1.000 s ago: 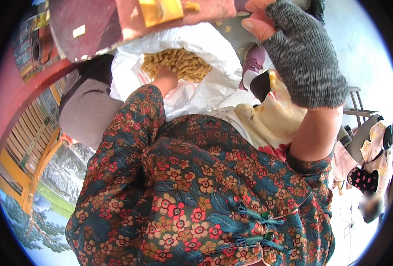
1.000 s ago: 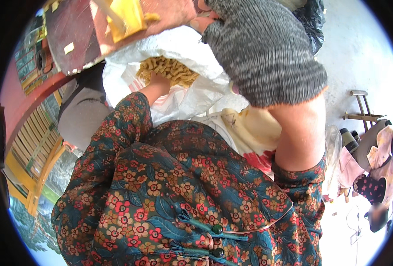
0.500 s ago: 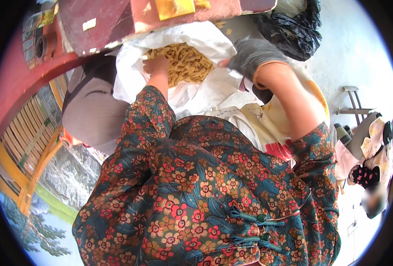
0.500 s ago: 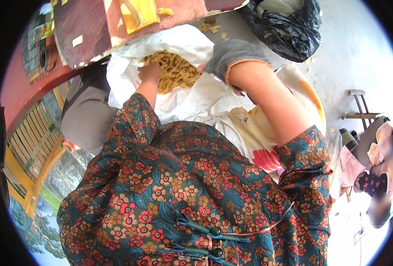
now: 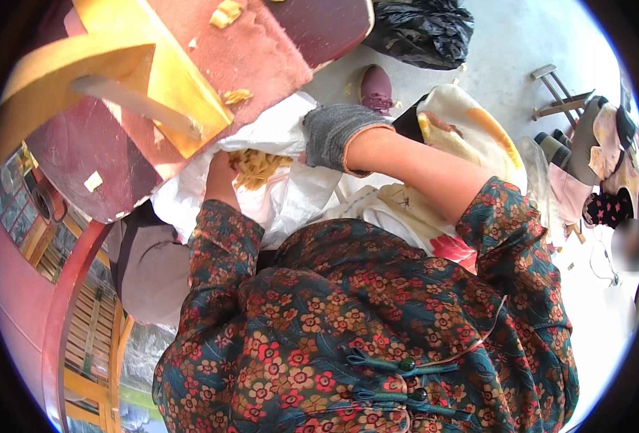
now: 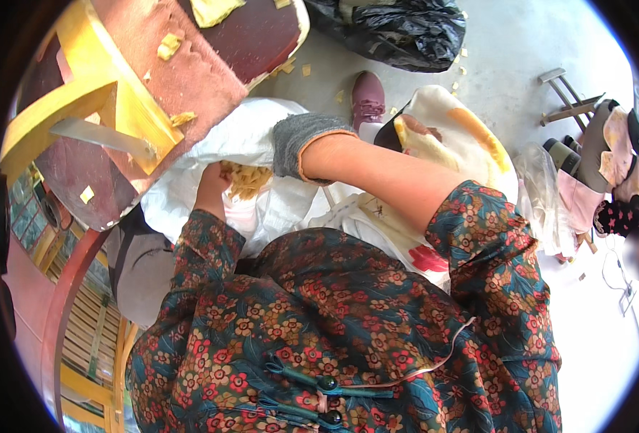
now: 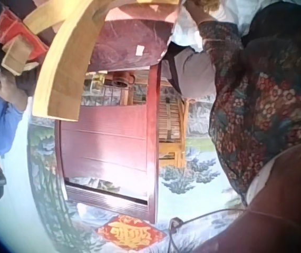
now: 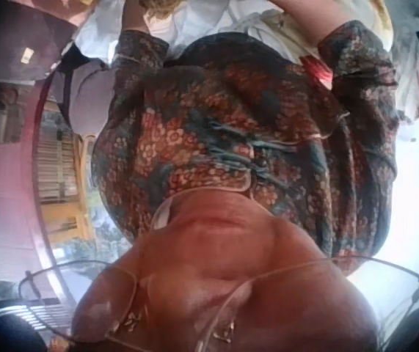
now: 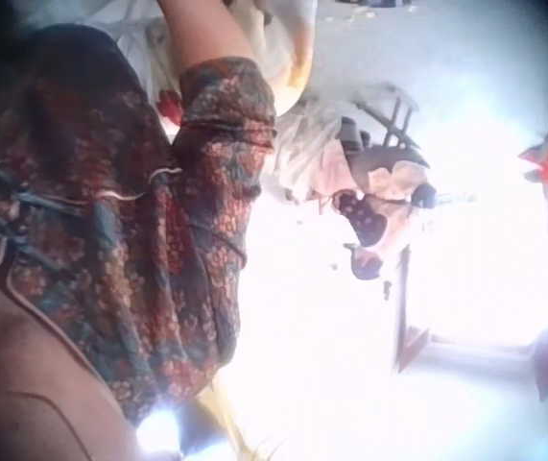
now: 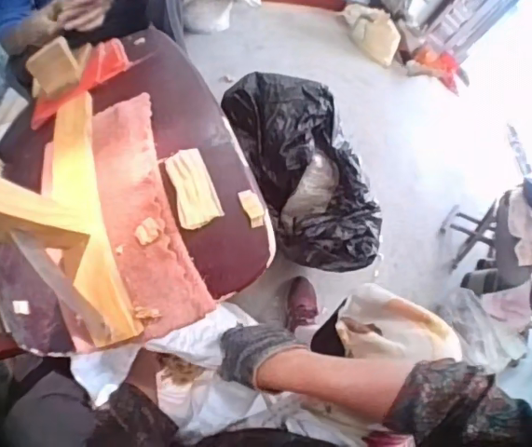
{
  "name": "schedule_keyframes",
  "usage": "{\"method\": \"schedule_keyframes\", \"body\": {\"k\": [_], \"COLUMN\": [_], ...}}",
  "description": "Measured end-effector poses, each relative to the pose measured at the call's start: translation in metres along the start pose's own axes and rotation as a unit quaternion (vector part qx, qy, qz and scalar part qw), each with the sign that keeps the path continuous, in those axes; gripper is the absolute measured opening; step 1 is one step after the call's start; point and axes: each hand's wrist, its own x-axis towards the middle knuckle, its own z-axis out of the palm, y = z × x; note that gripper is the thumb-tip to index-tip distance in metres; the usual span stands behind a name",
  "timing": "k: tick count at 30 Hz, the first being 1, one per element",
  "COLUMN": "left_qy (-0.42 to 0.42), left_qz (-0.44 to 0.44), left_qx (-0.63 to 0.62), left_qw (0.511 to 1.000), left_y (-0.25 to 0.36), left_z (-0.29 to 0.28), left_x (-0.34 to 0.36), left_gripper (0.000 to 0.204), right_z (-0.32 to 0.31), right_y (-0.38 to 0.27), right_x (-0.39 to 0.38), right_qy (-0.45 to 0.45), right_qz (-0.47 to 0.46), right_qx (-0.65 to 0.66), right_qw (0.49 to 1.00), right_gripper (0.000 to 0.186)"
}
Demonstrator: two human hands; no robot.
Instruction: The person sits on the floor and repeatedly tears yellow strips from a larger sheet, placing the torn pieces into a white bag. The person also handles a black plastic bag and a white sack during the process.
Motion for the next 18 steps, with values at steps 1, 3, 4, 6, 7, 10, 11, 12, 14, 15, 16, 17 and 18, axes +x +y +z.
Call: {"method": "schedule_keyframes", "body": {"k": [1, 3, 4, 6, 7, 10, 11, 12, 14, 15, 16, 17, 18], "left_qy": [-0.01, -0.04, -0.056, -0.107, -0.134, -0.209, -0.221, -0.216, -0.215, -0.199, -0.172, -0.151, -0.131], "left_qz": [0.043, 0.151, 0.204, 0.286, 0.326, 0.418, 0.428, 0.423, 0.376, 0.324, 0.244, 0.157, 0.064], "left_qx": [0.013, 0.031, 0.034, 0.009, -0.007, -0.026, -0.022, -0.009, 0.02, 0.056, 0.12, 0.198, 0.298], "left_qw": [0.999, 0.987, 0.977, 0.952, 0.936, 0.884, 0.876, 0.88, 0.901, 0.923, 0.947, 0.956, 0.943], "left_y": [0.001, 0.016, 0.025, 0.036, 0.042, 0.053, 0.054, 0.05, 0.042, 0.037, 0.032, 0.031, 0.035], "left_z": [-0.001, 0.006, 0.007, 0.018, 0.023, 0.036, 0.036, 0.038, 0.033, 0.027, 0.02, 0.009, -0.002], "left_x": [-0.007, -0.018, -0.026, -0.06, -0.078, -0.118, -0.123, -0.123, -0.117, -0.108, -0.098, -0.09, -0.088], "left_gripper": [0.064, 0.063, 0.063, 0.062, 0.062, 0.061, 0.06, 0.06, 0.059, 0.059, 0.059, 0.058, 0.058], "right_z": [0.001, 0.008, 0.012, 0.013, 0.014, 0.018, 0.018, 0.017, 0.017, 0.017, 0.018, 0.017, 0.015], "right_y": [-0.001, 0.004, 0.006, 0.01, 0.012, 0.012, 0.011, 0.015, 0.01, 0.008, 0.006, 0.004, 0.004], "right_x": [0.001, 0.009, 0.013, 0.023, 0.025, 0.029, 0.029, 0.033, 0.031, 0.029, 0.027, 0.027, 0.026], "right_qy": [0.007, 0.028, 0.039, 0.061, 0.069, 0.097, 0.093, 0.073, 0.055, 0.057, 0.059, 0.051, 0.045], "right_qz": [-0.008, -0.021, -0.033, -0.062, -0.077, -0.08, -0.081, -0.083, -0.064, -0.064, -0.066, -0.064, -0.064], "right_qx": [-0.007, -0.008, 0.005, -0.029, -0.038, -0.049, -0.046, -0.049, -0.058, -0.063, -0.072, -0.071, -0.073], "right_qw": [1.0, 0.999, 0.999, 0.996, 0.994, 0.991, 0.991, 0.993, 0.995, 0.994, 0.994, 0.994, 0.994], "right_gripper": [0.043, 0.044, 0.045, 0.045, 0.044, 0.045, 0.046, 0.047, 0.048, 0.048, 0.049, 0.049, 0.049]}}
